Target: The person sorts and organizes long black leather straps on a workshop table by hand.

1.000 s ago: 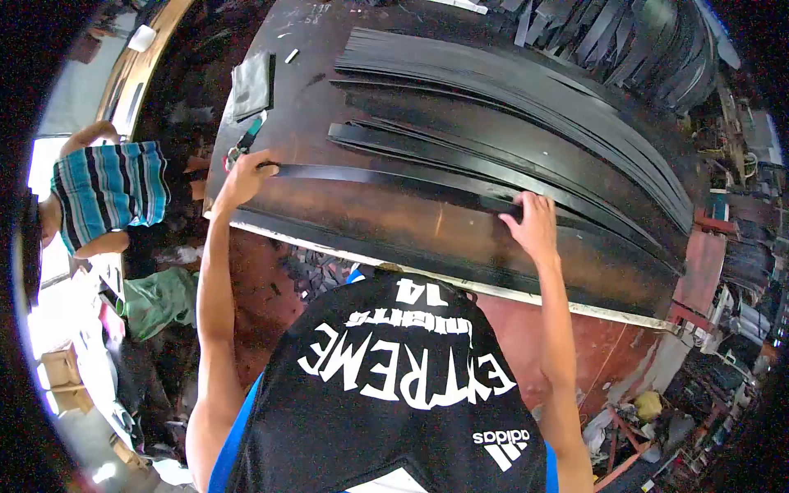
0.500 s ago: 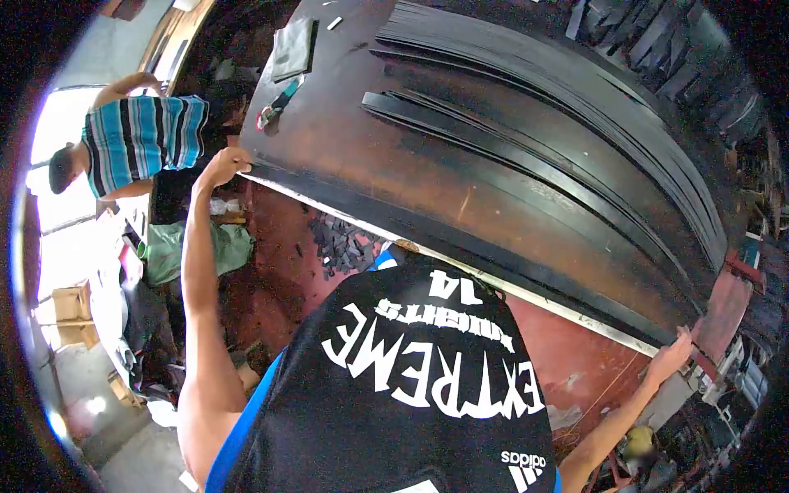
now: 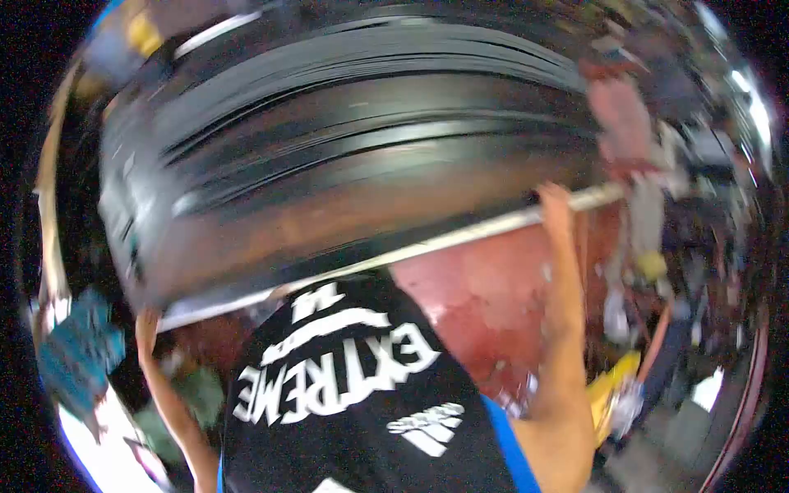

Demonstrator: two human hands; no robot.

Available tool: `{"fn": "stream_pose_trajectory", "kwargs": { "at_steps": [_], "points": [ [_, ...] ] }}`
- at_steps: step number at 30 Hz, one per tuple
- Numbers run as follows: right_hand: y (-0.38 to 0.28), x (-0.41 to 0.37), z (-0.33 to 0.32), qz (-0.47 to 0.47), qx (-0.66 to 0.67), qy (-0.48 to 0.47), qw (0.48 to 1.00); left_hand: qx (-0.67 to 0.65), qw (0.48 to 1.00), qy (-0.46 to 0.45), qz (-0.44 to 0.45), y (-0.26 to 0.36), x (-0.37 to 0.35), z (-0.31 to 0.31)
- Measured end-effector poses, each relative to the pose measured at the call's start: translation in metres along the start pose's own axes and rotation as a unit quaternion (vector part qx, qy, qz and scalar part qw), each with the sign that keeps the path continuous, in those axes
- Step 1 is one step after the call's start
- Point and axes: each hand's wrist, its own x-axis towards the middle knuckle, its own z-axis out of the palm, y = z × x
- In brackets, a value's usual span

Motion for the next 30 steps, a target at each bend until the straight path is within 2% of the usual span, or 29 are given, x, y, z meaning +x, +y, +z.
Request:
{"fn": "stream_pose_trajectory", "kwargs": {
  "at_steps": [1, 2, 3, 5, 7, 8, 16, 18, 23, 25, 29, 30],
  "points": [
    [0.005, -0.004, 0.01, 0.035, -0.014, 0.016, 0.999, 0.281, 0.96, 0.003, -0.013, 0.12, -0.019, 0.046],
    [0.006, -0.002, 0.006, 0.028, -0.038, 0.006, 0.999, 0.159, 0.986, 0.055, -0.009, 0.044, 0.002, 0.028],
    [0.019, -0.007, 0.024, 0.026, -0.037, 0.032, 0.998, 0.021, 0.996, 0.045, -0.068, 0.065, 0.001, 0.038],
    [0.011, -0.003, 0.019, 0.067, -0.061, -0.025, 0.996, 0.18, 0.983, 0.015, -0.035, 0.067, 0.007, 0.032],
    [0.013, -0.005, 0.017, 0.074, -0.056, -0.035, 0.995, 0.2, 0.98, -0.007, -0.008, 0.075, 0.01, 0.033],
    [0.012, -0.004, 0.017, 0.071, -0.052, -0.042, 0.995, 0.232, 0.972, 0.017, -0.016, 0.077, 0.006, 0.035],
    [0.022, -0.012, 0.016, 0.056, -0.034, -0.002, 0.998, 0.216, 0.976, 0.015, -0.025, 0.087, 0.004, 0.04],
    [0.027, -0.012, 0.017, 0.074, -0.035, -0.01, 0.997, 0.241, 0.97, 0.01, 0.029, 0.08, 0.004, 0.041],
    [0.048, -0.011, 0.029, 0.1, -0.036, -0.008, 0.994, 0.218, 0.975, 0.037, -0.021, 0.112, -0.01, 0.068],
    [0.053, -0.008, 0.025, 0.102, -0.033, -0.022, 0.994, 0.224, 0.974, 0.022, -0.006, 0.119, -0.012, 0.074],
    [0.057, -0.005, 0.022, 0.112, -0.011, -0.019, 0.993, 0.229, 0.972, 0.047, -0.008, 0.13, -0.018, 0.087],
    [0.059, -0.006, 0.02, 0.109, -0.007, -0.02, 0.994, 0.296, 0.953, 0.066, 0.024, 0.134, -0.02, 0.091]
  ]
}}
